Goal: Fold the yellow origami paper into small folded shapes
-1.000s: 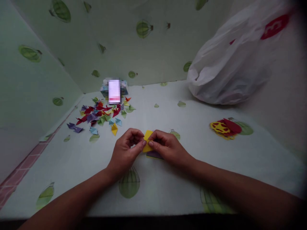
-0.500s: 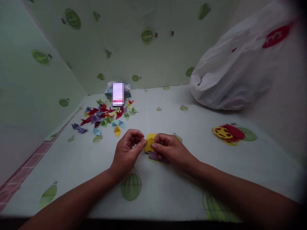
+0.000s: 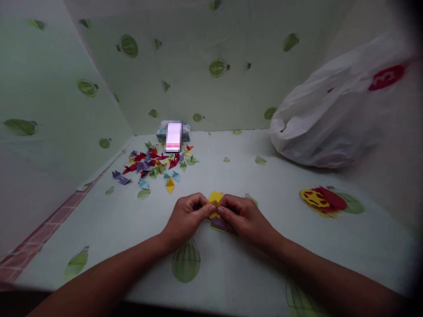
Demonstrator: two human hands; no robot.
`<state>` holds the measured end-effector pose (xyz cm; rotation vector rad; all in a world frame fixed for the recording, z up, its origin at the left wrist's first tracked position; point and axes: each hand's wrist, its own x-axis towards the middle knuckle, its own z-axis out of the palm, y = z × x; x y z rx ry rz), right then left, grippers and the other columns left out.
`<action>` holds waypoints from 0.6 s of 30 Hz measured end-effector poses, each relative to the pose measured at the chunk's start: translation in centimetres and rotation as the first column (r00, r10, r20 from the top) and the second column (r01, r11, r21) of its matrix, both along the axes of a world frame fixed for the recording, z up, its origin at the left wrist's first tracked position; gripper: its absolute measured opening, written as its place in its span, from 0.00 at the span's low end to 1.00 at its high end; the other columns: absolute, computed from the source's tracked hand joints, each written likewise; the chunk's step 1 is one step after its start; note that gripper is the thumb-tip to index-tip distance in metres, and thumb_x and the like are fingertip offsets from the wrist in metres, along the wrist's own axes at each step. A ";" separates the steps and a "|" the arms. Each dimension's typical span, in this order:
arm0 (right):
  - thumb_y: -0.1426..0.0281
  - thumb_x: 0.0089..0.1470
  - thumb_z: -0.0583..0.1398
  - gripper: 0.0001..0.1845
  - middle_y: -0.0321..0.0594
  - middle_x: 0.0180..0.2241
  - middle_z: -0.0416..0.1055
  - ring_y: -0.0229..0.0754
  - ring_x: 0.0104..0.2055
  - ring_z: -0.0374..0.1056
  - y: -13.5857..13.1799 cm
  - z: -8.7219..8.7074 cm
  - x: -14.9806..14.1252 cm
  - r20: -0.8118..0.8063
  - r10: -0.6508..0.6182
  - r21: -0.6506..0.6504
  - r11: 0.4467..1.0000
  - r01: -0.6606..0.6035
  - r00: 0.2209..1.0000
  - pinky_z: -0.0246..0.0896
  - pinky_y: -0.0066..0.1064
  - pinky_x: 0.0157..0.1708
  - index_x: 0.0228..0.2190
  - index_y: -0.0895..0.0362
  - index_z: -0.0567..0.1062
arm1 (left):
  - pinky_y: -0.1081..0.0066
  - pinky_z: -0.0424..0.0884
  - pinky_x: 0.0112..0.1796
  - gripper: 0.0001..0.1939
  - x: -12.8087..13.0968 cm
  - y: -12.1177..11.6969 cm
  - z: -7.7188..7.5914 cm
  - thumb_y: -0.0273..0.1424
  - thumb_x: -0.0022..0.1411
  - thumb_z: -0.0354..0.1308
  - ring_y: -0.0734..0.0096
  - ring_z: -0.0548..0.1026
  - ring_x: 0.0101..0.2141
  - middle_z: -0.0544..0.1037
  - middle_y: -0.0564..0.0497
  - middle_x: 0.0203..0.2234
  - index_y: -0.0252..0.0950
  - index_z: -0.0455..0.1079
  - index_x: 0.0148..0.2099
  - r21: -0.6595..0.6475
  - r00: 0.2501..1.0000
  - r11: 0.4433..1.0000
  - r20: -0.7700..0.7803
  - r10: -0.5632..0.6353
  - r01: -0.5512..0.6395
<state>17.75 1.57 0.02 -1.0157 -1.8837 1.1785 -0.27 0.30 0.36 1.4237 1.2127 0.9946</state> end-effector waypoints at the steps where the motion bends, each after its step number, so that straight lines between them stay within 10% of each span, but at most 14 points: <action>1: 0.67 0.58 0.56 0.14 0.31 0.19 0.61 0.33 0.22 0.55 0.0 0.0 0.0 0.014 -0.005 0.028 1.000 0.005 1.000 0.49 0.27 0.24 0.22 0.56 0.65 | 0.73 0.61 0.29 0.12 0.0 0.0 0.0 0.36 0.56 0.62 0.74 0.66 0.25 0.71 0.54 0.21 0.33 0.69 0.26 -0.001 1.000 1.000 0.001 0.000 0.000; 18: 0.62 0.60 0.58 0.17 0.31 0.19 0.63 0.33 0.21 0.56 0.5 -0.4 0.2 -0.080 0.070 -0.051 0.996 -0.074 0.994 0.50 0.26 0.22 0.22 0.55 0.63 | 0.74 0.62 0.28 0.12 -0.4 0.1 0.3 0.34 0.60 0.59 0.74 0.66 0.25 0.70 0.54 0.21 0.34 0.69 0.26 0.167 0.986 0.984 -0.161 -0.033 0.060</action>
